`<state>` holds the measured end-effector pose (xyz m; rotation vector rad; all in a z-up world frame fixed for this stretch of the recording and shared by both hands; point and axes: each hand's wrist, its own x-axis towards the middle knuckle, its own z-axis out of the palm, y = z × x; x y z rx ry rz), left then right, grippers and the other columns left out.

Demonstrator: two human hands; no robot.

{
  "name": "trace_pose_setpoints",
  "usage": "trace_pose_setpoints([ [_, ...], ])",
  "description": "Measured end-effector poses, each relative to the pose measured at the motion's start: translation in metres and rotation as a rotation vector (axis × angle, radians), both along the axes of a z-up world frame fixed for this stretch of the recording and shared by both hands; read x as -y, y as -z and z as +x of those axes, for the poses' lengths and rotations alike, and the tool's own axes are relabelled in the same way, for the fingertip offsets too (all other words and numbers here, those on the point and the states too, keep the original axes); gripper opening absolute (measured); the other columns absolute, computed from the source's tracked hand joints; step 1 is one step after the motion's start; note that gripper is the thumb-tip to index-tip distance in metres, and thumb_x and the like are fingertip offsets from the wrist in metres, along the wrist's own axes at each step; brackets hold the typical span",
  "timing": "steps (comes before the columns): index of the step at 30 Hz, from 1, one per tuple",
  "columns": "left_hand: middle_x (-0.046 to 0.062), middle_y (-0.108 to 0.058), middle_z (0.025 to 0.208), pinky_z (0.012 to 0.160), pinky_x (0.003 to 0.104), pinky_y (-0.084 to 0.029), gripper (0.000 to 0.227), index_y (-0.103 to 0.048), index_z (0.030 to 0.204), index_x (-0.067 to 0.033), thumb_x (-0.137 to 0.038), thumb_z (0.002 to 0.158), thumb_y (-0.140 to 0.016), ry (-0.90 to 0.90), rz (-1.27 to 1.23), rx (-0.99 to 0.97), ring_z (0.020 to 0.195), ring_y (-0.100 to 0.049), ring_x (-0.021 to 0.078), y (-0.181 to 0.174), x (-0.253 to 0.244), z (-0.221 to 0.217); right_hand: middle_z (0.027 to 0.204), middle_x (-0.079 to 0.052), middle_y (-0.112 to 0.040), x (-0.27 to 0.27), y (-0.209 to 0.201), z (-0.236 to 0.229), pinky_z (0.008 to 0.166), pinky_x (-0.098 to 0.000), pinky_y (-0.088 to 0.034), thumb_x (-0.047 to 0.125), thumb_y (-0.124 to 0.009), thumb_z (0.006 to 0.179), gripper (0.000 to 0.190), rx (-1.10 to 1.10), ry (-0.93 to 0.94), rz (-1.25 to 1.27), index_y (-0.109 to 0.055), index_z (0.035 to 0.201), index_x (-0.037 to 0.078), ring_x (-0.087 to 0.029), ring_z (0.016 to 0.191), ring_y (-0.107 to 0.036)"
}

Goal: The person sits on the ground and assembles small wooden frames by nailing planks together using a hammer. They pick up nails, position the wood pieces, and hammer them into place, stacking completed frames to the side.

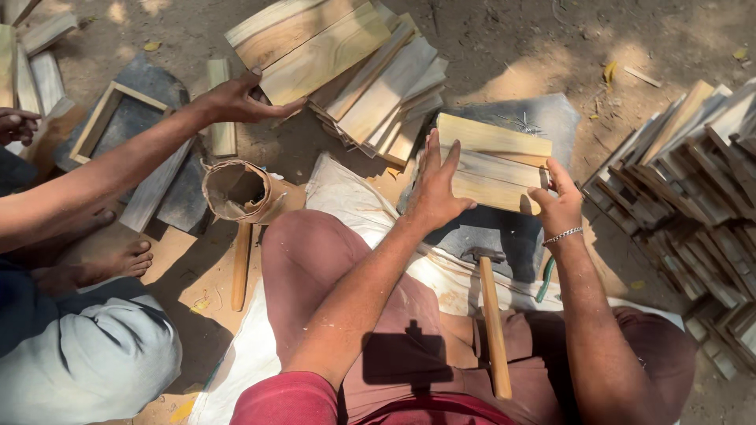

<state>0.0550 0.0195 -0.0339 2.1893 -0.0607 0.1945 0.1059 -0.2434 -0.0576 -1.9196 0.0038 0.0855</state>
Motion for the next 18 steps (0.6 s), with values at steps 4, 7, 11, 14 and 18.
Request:
trace_pose_setpoints([
  [4, 0.032, -0.005, 0.166, 0.127, 0.054, -0.016, 0.118, -0.033, 0.154, 0.0006, -0.037, 0.061, -0.096, 0.075, 0.133, -0.164, 0.157, -0.007, 0.046, 0.046, 0.022, -0.017, 0.143, -0.012, -0.061, 0.028, 0.033, -0.032, 0.102, -0.0315, -0.049, 0.008, -0.079, 0.078, 0.084, -0.137, -0.025, -0.021, -0.045, 0.155, 0.003, -0.022, 0.125, -0.059],
  [7, 0.035, -0.002, 0.164, 0.126, 0.057, -0.012, 0.12, -0.026, 0.155, 0.005, -0.048, 0.069, -0.091, 0.153, 0.323, -0.241, 0.155, -0.002, 0.0477, 0.078, 0.013, -0.02, 0.15, -0.025, -0.048, 0.028, 0.047, -0.043, 0.107, -0.038, -0.043, 0.012, -0.091, 0.069, 0.094, 0.012, -0.156, -0.385, -0.046, 0.151, 0.001, -0.035, 0.134, -0.049],
  [11, 0.036, 0.002, 0.164, 0.125, 0.059, -0.012, 0.121, -0.022, 0.156, 0.0078, -0.056, 0.074, -0.085, 0.174, 0.406, -0.182, 0.156, 0.0, 0.0488, 0.098, 0.007, -0.014, 0.157, -0.027, -0.045, 0.023, 0.049, -0.04, 0.117, -0.0412, -0.04, 0.017, -0.092, 0.073, 0.094, 0.136, -0.142, -0.533, -0.046, 0.152, -0.001, -0.039, 0.144, -0.046],
  [14, 0.035, 0.001, 0.166, 0.126, 0.058, -0.013, 0.123, -0.021, 0.157, 0.0083, -0.058, 0.074, -0.083, 0.172, 0.404, -0.196, 0.157, 0.0, 0.0466, 0.096, 0.012, -0.016, 0.158, -0.027, -0.045, 0.029, 0.046, -0.044, 0.116, -0.0406, -0.04, 0.02, -0.093, 0.071, 0.098, 0.121, -0.146, -0.467, -0.044, 0.153, -0.002, -0.039, 0.144, -0.045],
  [18, 0.034, -0.003, 0.164, 0.123, 0.059, -0.015, 0.122, -0.021, 0.157, 0.0057, -0.062, 0.075, -0.082, 0.149, 0.469, -0.23, 0.155, -0.005, 0.0456, 0.07, 0.011, -0.012, 0.152, -0.027, -0.048, 0.024, 0.036, -0.039, 0.113, -0.0438, -0.04, 0.019, -0.098, 0.064, 0.102, 0.164, -0.16, -0.577, -0.046, 0.15, 0.0, -0.043, 0.136, -0.047],
])
